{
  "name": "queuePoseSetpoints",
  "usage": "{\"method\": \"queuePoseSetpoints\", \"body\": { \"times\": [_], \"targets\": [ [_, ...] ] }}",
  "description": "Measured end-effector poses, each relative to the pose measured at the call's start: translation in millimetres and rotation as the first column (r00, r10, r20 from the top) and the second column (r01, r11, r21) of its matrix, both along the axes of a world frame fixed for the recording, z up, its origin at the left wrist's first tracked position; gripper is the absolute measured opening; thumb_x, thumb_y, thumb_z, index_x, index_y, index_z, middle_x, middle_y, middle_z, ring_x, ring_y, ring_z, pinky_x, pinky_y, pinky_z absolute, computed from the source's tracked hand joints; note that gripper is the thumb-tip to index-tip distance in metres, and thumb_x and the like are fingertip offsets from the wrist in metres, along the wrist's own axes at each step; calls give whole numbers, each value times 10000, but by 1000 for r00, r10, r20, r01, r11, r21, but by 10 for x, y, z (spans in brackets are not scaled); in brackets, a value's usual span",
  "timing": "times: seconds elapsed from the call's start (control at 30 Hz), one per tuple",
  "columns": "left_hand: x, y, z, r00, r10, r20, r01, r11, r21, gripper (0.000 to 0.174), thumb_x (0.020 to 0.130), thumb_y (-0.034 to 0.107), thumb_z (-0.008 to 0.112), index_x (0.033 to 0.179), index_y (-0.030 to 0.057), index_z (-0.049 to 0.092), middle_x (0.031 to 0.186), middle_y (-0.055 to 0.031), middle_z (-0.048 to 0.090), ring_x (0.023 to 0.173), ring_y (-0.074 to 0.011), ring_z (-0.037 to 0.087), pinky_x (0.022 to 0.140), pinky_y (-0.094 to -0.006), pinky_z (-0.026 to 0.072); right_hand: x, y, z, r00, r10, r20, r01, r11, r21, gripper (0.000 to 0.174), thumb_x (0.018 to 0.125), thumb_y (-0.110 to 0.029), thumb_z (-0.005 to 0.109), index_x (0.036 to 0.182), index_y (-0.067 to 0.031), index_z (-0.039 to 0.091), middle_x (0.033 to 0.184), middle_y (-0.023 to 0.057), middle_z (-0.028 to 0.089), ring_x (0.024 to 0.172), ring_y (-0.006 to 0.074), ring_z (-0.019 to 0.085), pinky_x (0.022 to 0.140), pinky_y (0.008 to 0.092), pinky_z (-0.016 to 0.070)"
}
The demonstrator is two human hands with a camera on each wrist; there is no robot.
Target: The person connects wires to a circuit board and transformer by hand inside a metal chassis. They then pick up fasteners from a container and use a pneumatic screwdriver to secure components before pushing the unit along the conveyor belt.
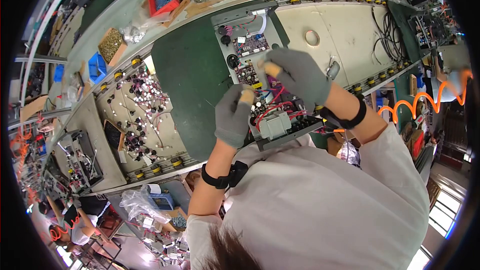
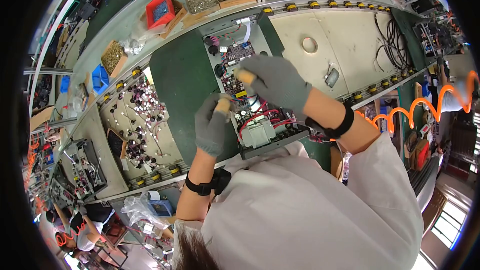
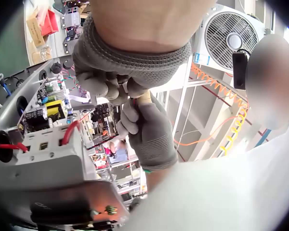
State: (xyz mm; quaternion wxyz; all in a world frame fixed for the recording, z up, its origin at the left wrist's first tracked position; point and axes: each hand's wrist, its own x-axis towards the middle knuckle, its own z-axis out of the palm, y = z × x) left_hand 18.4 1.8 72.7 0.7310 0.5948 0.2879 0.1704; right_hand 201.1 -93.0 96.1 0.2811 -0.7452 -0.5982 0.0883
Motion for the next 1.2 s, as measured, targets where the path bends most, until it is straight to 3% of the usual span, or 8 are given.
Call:
{"method": "queuePoseSetpoints", "body": {
  "times": [0.27, 0.3, 0.43, 0.67, 0.83, 0.9, 0.97, 1.2],
  "targets": [
    [82, 88, -81, 986, 43, 161, -60, 993, 105, 224, 918, 108, 414, 1046, -18, 549, 890, -74, 577, 724, -94, 513, 629, -219, 409, 382, 639, -345, 832, 107, 544, -181, 980, 85, 332, 746, -98, 585, 1064, -193, 592, 1065, 30, 544, 958, 223, 543, 793, 363, 451],
    [75, 84, -112, 976, 99, 193, -82, 992, -94, 205, 916, 108, 412, 1033, -7, 534, 861, -60, 552, 693, -99, 501, 604, -226, 403, 400, 681, -399, 784, 114, 611, -205, 975, 81, 328, 719, -85, 605, 1029, -191, 612, 1025, 32, 552, 914, 216, 540, 773, 344, 452],
    [-24, 182, -227, 979, 123, 164, -61, 937, -343, 151, 903, 113, 412, 982, 23, 503, 727, 0, 449, 587, -86, 428, 523, -214, 346, 481, 674, -533, 711, 138, 690, -202, 979, 11, 299, 722, -97, 600, 1006, -189, 612, 1008, 29, 546, 912, 211, 540, 784, 347, 439],
    [55, 216, -294, 998, 47, 46, -34, 965, -261, 199, 877, 146, 465, 1010, 22, 546, 632, 47, 359, 541, -39, 319, 482, -189, 249, 407, 633, -631, 744, 102, 660, -118, 993, -21, 341, 727, -113, 604, 1058, -196, 581, 965, 29, 536, 914, 217, 546, 676, 323, 468],
    [228, 237, -333, 950, -4, -314, 89, 963, 256, 257, 834, 170, 505, 1076, 133, 583, 750, -81, 580, 588, -196, 525, 599, -324, 432, 450, 732, -655, 685, 90, 723, -141, 990, 11, 422, 739, -112, 603, 1145, -214, 542, 993, 29, 538, 879, 216, 556, 670, 326, 476],
    [323, 288, -341, 924, -8, -382, 151, 926, 346, 308, 835, 207, 498, 1136, 193, 557, 803, -140, 606, 681, -267, 594, 655, -356, 464, 440, 758, -608, 726, 134, 675, -153, 988, -31, 401, 790, -123, 558, 1176, -213, 495, 997, 8, 553, 918, 224, 570, 771, 454, 463],
    [430, 291, -279, 747, 44, -664, 416, 748, 517, 378, 842, 228, 476, 1219, 217, 486, 851, -129, 633, 771, -309, 634, 696, -399, 490, 429, 789, -555, 748, 123, 653, -135, 990, -32, 391, 790, -117, 555, 1166, -209, 497, 1000, 9, 552, 932, 225, 569, 748, 441, 474],
    [526, 197, -397, 681, 86, -727, 565, 569, 597, 414, 824, 195, 493, 1233, 238, 453, 858, -117, 636, 787, -317, 628, 684, -424, 498, 528, 781, -623, 725, 200, 659, -208, 976, -67, 409, 716, -86, 610, 1108, -188, 554, 999, 36, 549, 900, 235, 555, 696, 355, 489]
  ]
}}
